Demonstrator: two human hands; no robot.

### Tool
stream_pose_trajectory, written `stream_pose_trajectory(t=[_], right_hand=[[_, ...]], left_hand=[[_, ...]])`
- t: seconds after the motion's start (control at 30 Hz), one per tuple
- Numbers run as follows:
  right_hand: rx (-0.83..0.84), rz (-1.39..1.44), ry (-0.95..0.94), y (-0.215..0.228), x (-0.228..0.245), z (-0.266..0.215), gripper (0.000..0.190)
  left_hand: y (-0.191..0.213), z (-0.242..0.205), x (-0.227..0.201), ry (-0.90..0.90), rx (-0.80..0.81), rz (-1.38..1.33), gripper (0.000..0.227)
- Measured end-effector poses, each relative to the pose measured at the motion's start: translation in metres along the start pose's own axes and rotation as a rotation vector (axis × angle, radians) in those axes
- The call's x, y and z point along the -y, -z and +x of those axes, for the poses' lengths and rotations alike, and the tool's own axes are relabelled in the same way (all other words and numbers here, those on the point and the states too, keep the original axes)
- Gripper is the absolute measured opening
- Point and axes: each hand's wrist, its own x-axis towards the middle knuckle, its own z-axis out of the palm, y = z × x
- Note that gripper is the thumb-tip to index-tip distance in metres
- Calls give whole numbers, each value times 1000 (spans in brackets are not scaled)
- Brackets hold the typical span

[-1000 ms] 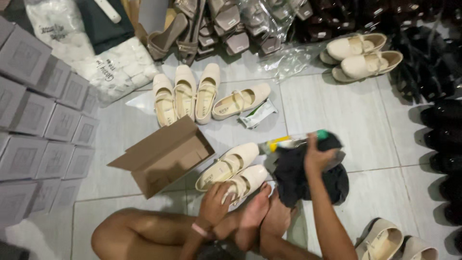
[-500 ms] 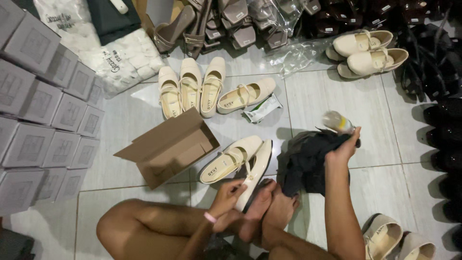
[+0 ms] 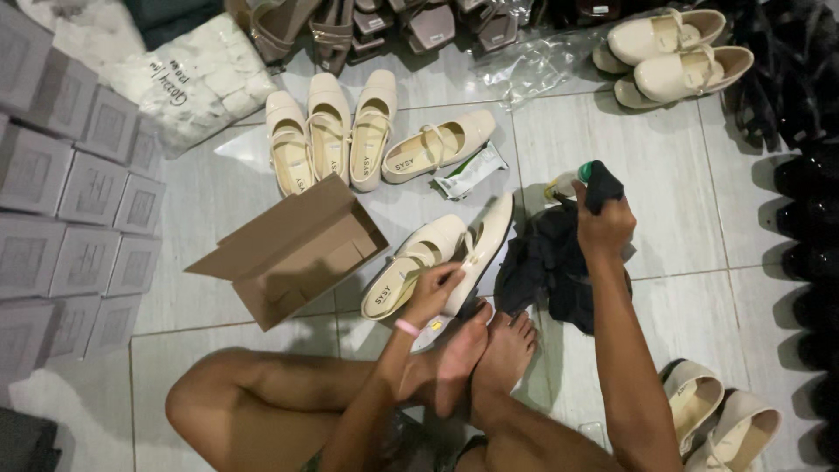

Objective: The person sits on the floor and wipes several pairs of white flat shoes with a dark cloth. They pick up shoes, wipe the exterior and interior surfaces, and place them into a cardboard box. The person handles the shoes one at a time and repeatedly wipes different pairs.

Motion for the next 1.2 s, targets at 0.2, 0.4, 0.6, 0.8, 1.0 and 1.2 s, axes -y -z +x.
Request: stream_pose_trajectory(t=[0.2, 0.4, 0.6, 0.8, 1.0, 1.2], right_hand=[[174, 126, 53, 53, 33, -82, 18], [628, 50, 291, 71, 91, -148, 21], [628, 40, 231, 78, 121, -138, 25], [642, -34, 239, 51, 113, -130, 24], [620, -14, 203, 59, 108, -136, 19], [607, 196, 105, 72, 75, -150, 17]], left_hand=[[-31, 26, 7, 35, -33, -198, 35], [-24, 14, 18, 165, 116, -529, 70], [-25, 8, 4, 171, 196, -607, 89], [-29, 4, 3, 160, 211, -533, 90], [-30, 8, 1, 181, 244, -501, 93], [-34, 10, -40, -86, 130, 107, 60]])
